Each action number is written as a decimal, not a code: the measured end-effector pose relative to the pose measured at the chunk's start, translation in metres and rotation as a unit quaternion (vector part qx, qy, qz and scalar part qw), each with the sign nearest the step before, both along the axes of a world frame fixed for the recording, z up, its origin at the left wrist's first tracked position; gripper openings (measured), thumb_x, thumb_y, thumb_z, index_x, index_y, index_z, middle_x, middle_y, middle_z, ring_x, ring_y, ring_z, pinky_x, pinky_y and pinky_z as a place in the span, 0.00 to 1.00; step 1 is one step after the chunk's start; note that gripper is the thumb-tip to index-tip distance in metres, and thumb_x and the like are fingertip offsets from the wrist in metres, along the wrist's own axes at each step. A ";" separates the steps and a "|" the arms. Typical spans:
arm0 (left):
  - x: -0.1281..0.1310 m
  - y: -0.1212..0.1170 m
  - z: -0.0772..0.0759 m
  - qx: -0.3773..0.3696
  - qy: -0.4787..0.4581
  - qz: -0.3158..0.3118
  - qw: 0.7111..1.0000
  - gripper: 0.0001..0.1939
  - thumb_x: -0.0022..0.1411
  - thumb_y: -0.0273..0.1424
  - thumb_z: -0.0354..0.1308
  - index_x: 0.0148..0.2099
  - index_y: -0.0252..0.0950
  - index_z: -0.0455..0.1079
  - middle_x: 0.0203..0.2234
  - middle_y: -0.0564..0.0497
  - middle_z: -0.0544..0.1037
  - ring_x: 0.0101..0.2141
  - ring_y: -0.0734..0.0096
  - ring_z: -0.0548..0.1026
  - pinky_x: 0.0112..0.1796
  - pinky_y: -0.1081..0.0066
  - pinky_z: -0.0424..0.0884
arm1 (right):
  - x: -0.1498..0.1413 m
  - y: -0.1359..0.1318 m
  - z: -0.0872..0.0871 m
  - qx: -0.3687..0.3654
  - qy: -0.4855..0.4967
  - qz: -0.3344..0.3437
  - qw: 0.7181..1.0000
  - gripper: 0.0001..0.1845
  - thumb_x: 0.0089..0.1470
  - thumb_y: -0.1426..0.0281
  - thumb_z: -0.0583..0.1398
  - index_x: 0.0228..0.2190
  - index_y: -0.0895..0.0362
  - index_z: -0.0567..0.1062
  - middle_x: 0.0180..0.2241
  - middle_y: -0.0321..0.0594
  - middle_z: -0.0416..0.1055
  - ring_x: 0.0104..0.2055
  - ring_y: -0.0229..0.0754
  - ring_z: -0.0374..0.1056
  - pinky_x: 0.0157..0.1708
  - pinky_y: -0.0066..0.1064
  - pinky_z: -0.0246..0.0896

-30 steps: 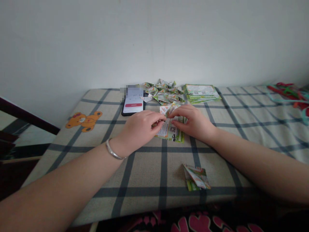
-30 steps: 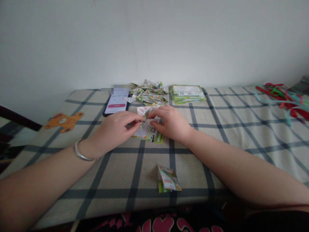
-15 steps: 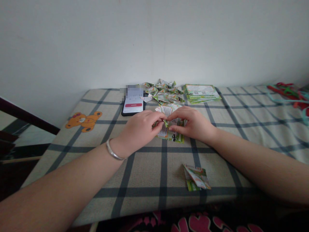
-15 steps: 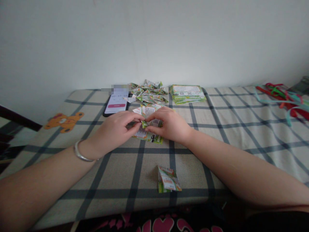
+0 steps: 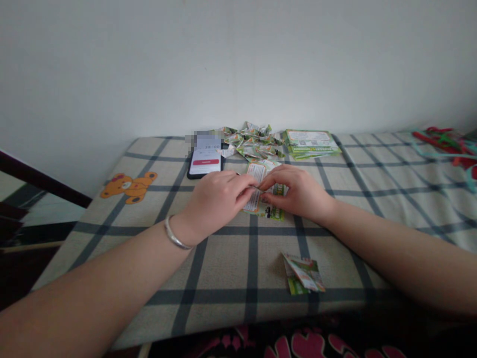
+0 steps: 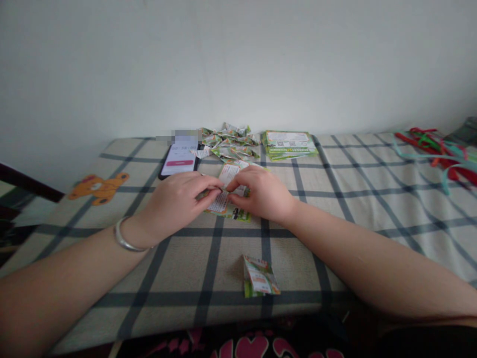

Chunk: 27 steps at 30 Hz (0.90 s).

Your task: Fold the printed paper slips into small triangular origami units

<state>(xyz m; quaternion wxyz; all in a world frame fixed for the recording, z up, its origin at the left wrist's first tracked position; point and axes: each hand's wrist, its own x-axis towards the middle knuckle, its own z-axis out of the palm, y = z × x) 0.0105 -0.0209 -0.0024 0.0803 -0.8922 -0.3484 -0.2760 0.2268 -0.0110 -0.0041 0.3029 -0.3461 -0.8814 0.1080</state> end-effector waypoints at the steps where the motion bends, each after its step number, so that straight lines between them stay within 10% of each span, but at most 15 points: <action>1: 0.000 0.000 0.000 0.002 0.001 0.002 1.000 0.05 0.63 0.27 0.58 0.42 0.36 0.73 0.29 0.52 0.78 0.33 0.66 0.75 0.34 0.67 0.68 | 0.000 0.000 0.000 -0.003 0.000 -0.004 1.000 0.03 0.51 0.73 0.64 0.32 0.56 0.78 0.34 0.40 0.77 0.40 0.43 0.71 0.43 0.35 0.65; 12: -0.001 0.000 0.005 0.107 0.004 0.049 0.993 0.07 0.63 0.33 0.59 0.36 0.41 0.78 0.29 0.49 0.71 0.32 0.64 0.69 0.34 0.65 0.64 | 0.001 0.002 -0.005 0.016 0.041 -0.025 0.999 0.03 0.50 0.75 0.63 0.30 0.56 0.77 0.33 0.37 0.78 0.37 0.40 0.72 0.38 0.31 0.65; 20: -0.002 0.003 0.005 0.021 0.001 0.006 1.000 0.07 0.66 0.31 0.55 0.40 0.36 0.74 0.38 0.50 0.78 0.42 0.63 0.73 0.45 0.61 0.66 | 0.001 0.002 -0.002 0.002 0.095 -0.011 0.995 0.03 0.51 0.76 0.62 0.30 0.57 0.76 0.30 0.37 0.77 0.33 0.37 0.71 0.32 0.28 0.64; 27: -0.003 0.002 0.003 0.046 0.038 0.007 0.998 0.07 0.66 0.32 0.54 0.40 0.36 0.71 0.27 0.51 0.76 0.33 0.63 0.73 0.38 0.63 0.66 | 0.002 0.003 -0.003 -0.047 0.109 -0.023 0.993 0.02 0.53 0.73 0.62 0.29 0.57 0.76 0.31 0.38 0.78 0.33 0.39 0.72 0.33 0.30 0.64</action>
